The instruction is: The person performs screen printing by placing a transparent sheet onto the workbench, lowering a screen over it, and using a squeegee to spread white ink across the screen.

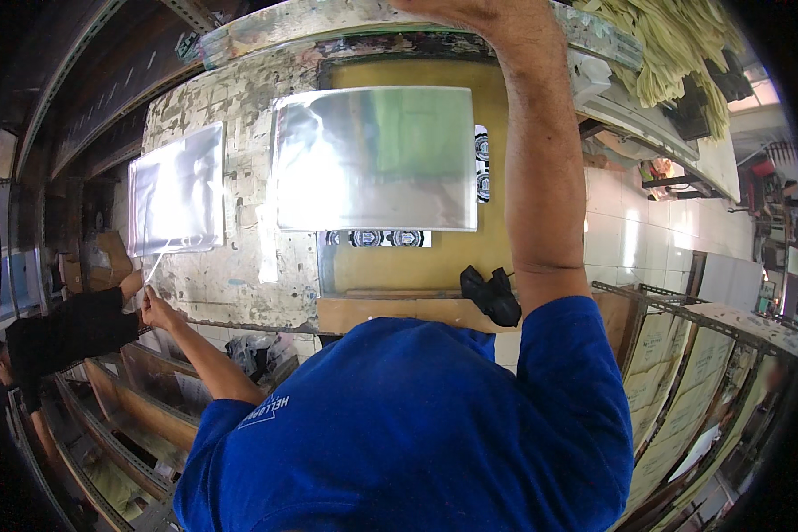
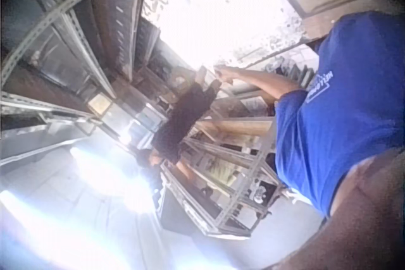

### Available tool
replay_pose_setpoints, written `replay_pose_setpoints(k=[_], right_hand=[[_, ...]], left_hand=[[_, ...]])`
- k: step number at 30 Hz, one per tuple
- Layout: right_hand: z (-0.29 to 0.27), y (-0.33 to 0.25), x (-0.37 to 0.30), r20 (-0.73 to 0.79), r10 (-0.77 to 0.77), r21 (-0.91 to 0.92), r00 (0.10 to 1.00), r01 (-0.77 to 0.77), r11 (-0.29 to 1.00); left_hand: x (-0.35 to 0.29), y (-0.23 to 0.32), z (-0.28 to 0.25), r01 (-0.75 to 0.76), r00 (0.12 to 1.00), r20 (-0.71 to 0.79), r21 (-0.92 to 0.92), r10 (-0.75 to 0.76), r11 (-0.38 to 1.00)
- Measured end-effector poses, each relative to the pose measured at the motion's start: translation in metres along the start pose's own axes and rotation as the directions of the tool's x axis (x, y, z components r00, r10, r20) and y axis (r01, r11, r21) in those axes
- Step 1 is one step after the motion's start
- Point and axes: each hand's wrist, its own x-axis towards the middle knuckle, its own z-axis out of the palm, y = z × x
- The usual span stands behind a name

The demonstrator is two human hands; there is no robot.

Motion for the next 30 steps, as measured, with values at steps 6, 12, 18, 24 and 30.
replay_pose_setpoints(k=[6, 12, 18, 24, 30], right_hand=[[-0.002, -0.001, 0.002, 0.011, -0.019, 0.012, 1.000, 0.019, 1.000], [-0.007, -0.006, -0.004, 0.018, -0.003, -0.008, 1.000, 0.003, 1.000], [-0.005, -0.023, -0.025, -0.088, -0.132, 0.004, 0.987, 0.133, 0.991], [0.039, -0.011, -0.103, -0.137, -0.140, -0.063, 0.981, 0.133, 0.989], [0.060, -0.020, -0.183, 0.089, 0.111, 0.184, 0.990, -0.126, 0.975]], left_hand=[[0.045, -0.029, -0.024, -0.178, 0.972, -0.031, 0.551, 0.232, 0.816], [-0.073, 0.082, 0.060, -0.422, 0.906, 0.103, 0.258, 0.410, 0.869], [-0.253, 0.200, 0.125, 0.121, 0.686, 0.660, -0.517, 0.305, 0.847], [-0.329, 0.254, 0.126, 0.524, 0.439, 0.720, -0.691, 0.538, 0.498], [-0.354, 0.172, 0.085, 0.434, 0.386, 0.899, -0.376, 0.208, 0.819]])
